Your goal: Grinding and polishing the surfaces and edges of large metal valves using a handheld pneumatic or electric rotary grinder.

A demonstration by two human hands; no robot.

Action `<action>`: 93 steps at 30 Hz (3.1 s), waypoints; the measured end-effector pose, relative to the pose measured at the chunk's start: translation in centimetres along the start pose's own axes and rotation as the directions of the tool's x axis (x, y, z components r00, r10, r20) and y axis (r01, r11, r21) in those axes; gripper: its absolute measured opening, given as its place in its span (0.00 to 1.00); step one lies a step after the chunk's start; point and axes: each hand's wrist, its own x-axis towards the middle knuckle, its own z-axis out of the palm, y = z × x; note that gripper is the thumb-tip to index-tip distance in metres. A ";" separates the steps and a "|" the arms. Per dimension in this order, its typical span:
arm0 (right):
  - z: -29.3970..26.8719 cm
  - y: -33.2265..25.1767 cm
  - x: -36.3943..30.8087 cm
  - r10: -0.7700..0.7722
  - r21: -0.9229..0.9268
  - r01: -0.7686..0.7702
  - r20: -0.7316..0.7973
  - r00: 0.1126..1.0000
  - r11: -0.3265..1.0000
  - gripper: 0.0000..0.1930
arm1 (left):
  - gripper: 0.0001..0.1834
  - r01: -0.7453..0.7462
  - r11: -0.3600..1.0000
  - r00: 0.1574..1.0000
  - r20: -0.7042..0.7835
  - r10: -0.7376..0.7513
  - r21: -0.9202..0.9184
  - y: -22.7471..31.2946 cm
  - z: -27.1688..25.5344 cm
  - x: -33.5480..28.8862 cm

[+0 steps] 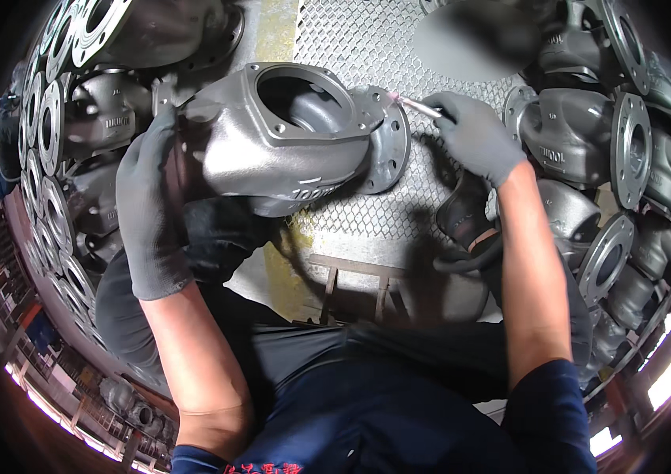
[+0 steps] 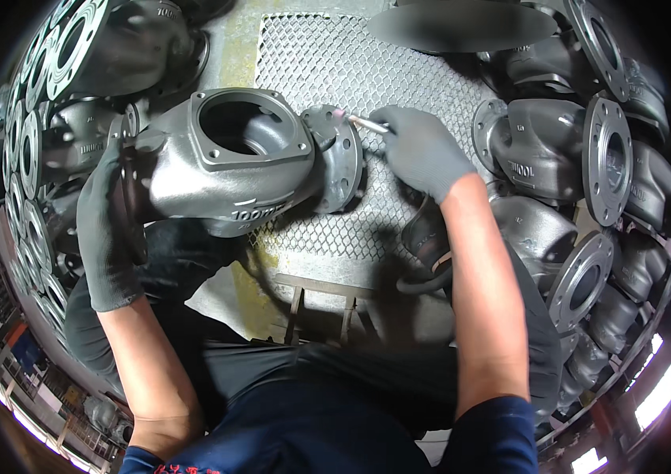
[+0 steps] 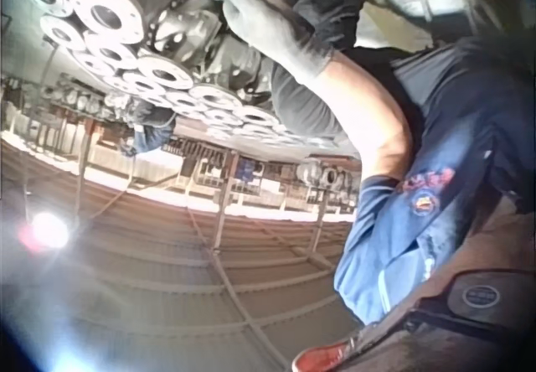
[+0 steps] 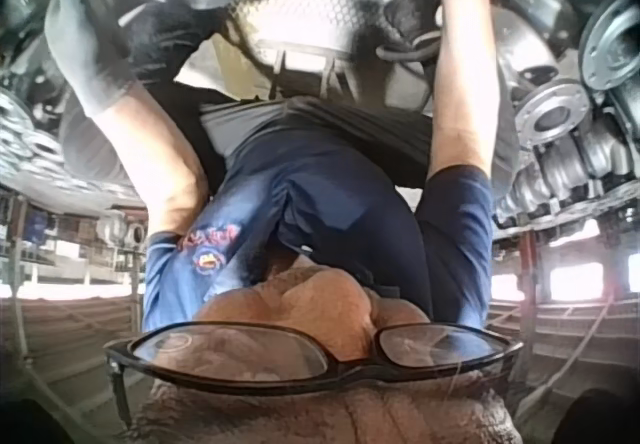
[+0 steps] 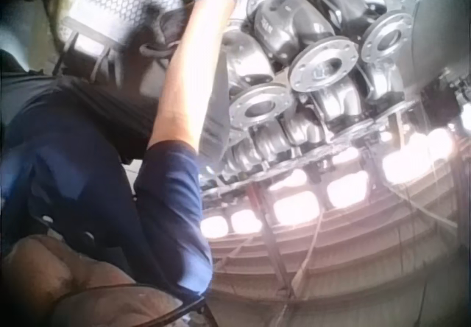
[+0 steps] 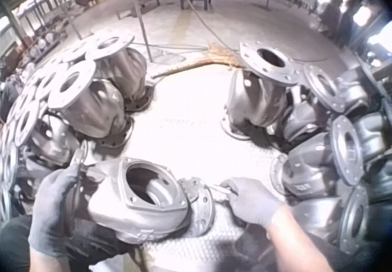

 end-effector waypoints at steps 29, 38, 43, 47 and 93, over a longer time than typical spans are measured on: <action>7.1 -8.4 -13.9 0.332 0.586 -0.130 -0.252 0.909 0.800 0.24 | 0.32 -0.409 0.600 0.912 0.330 0.243 0.688 -3.4 -0.7 -9.9; 8.6 -12.4 -14.6 -0.134 0.352 0.267 -0.361 0.923 0.897 0.28 | 0.26 -0.215 0.781 0.975 0.176 0.136 0.587 -2.0 -2.3 -11.6; 10.0 -15.9 -14.1 -0.226 0.282 0.315 -0.306 0.925 0.906 0.28 | 0.26 -0.187 0.808 0.982 0.105 0.155 0.558 -3.6 -2.1 -12.3; 11.9 -17.1 -13.8 -0.288 0.232 0.355 -0.277 0.917 0.906 0.31 | 0.26 -0.236 0.775 0.970 0.101 0.219 0.586 -4.7 -2.3 -11.7; 8.7 -13.0 -10.4 -0.104 0.255 0.161 -0.225 0.969 0.953 0.29 | 0.28 -0.119 0.866 0.993 0.057 0.105 0.486 -2.7 -0.7 -11.5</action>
